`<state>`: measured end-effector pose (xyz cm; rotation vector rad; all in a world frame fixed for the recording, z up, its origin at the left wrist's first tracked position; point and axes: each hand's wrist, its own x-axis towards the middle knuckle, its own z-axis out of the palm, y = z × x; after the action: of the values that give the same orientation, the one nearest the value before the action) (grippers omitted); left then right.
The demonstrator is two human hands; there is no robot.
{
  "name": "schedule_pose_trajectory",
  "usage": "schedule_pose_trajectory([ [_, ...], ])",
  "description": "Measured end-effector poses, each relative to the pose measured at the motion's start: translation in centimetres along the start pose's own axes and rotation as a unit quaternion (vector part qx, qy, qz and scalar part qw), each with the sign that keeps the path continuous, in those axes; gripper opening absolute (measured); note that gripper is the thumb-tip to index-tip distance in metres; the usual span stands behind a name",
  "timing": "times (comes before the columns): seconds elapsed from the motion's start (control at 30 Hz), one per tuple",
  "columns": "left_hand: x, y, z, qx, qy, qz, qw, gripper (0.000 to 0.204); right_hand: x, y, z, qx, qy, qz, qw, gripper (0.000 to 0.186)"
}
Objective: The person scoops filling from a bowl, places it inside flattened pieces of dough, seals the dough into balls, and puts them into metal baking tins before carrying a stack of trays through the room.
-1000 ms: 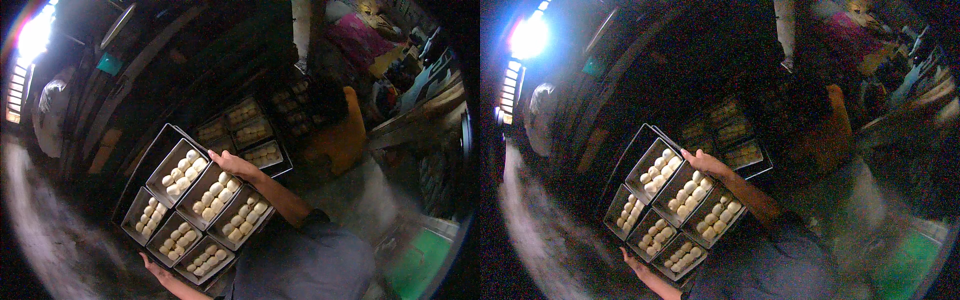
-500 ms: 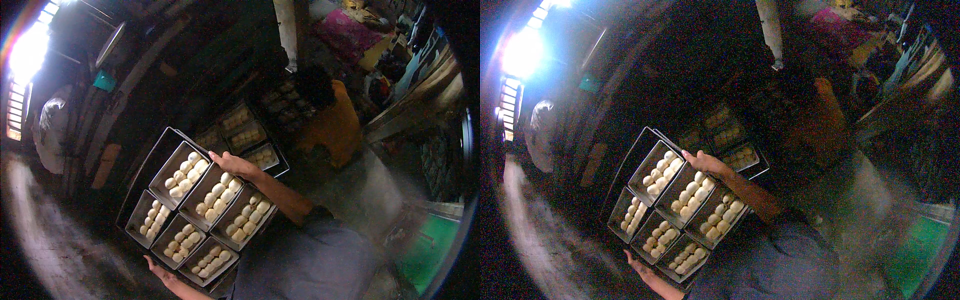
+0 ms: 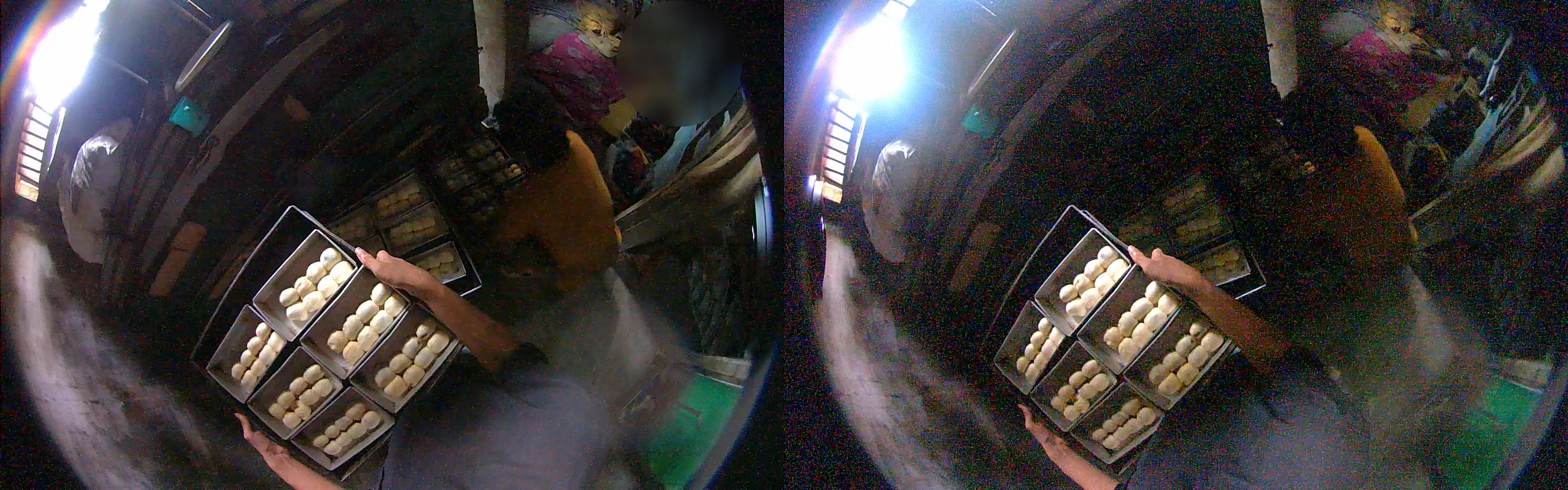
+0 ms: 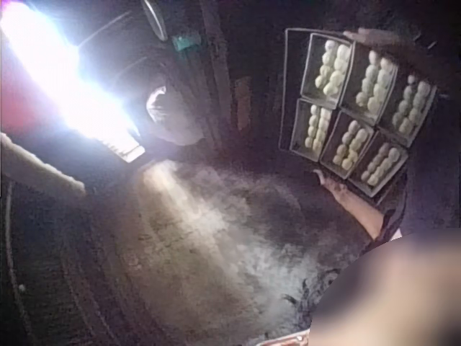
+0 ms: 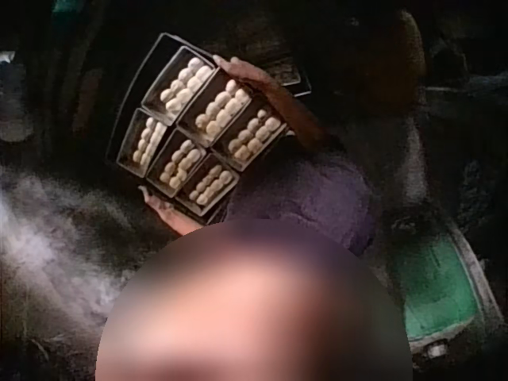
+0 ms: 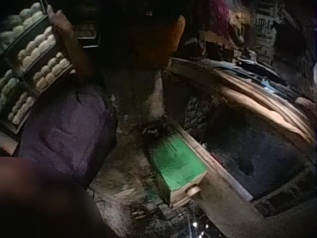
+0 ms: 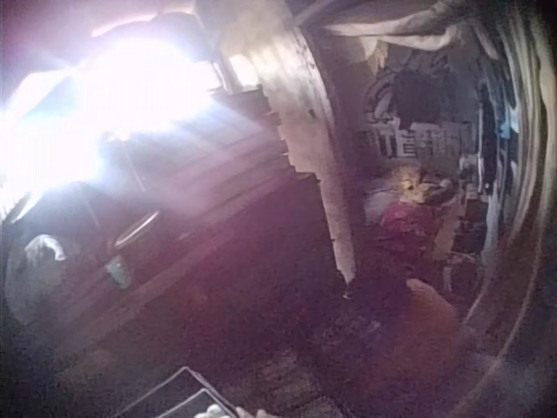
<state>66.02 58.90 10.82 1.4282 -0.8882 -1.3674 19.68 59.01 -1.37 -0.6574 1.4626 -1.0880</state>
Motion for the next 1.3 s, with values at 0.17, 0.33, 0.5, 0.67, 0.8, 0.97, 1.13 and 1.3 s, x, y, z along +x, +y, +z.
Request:
schedule_pose_trajectory([
  [0.17, -0.4, 0.1, 0.9, -0.031, -0.031, 0.031, 0.999, 0.062, -0.1, -0.3, -0.1, -0.001, 0.003, 0.01, 1.0, 0.101],
  [0.33, -1.0, 0.7, 2.1, -0.002, -0.007, -0.001, 1.0, 0.064, -0.1, -0.7, -0.2, -0.004, 0.008, 0.036, 0.999, 0.087],
  [0.5, 0.6, -0.3, -0.2, 0.018, -0.001, 0.026, 1.0, 0.063, -0.6, -1.1, -0.4, 0.007, -0.006, 0.018, 1.0, 0.085],
  [0.67, 0.9, -1.8, -0.9, -0.018, -0.051, 0.069, 0.996, 0.063, 0.6, -0.2, -0.6, -0.022, 0.026, 0.017, 0.999, 0.082],
  [0.8, 0.0, -0.6, 0.7, -0.023, 0.011, 0.037, 0.999, 0.061, 1.6, 0.6, -0.3, -0.051, 0.024, 0.005, 0.998, 0.086],
  [0.97, -1.4, -0.6, 0.4, -0.023, -0.038, 0.059, 0.997, 0.058, 1.0, 0.6, 0.4, -0.055, -0.017, -0.052, 0.997, 0.09],
  [1.13, 3.8, -4.1, -5.0, 0.083, -0.004, 0.164, 0.983, 0.057, 1.4, 0.4, 0.6, -0.009, 0.006, -0.159, 0.987, 0.079],
  [1.3, 1.4, -1.1, 1.8, -0.001, -0.03, 0.104, 0.994, 0.057, -4.5, -0.9, 0.2, -0.01, 0.075, -0.132, 0.988, 0.068],
])
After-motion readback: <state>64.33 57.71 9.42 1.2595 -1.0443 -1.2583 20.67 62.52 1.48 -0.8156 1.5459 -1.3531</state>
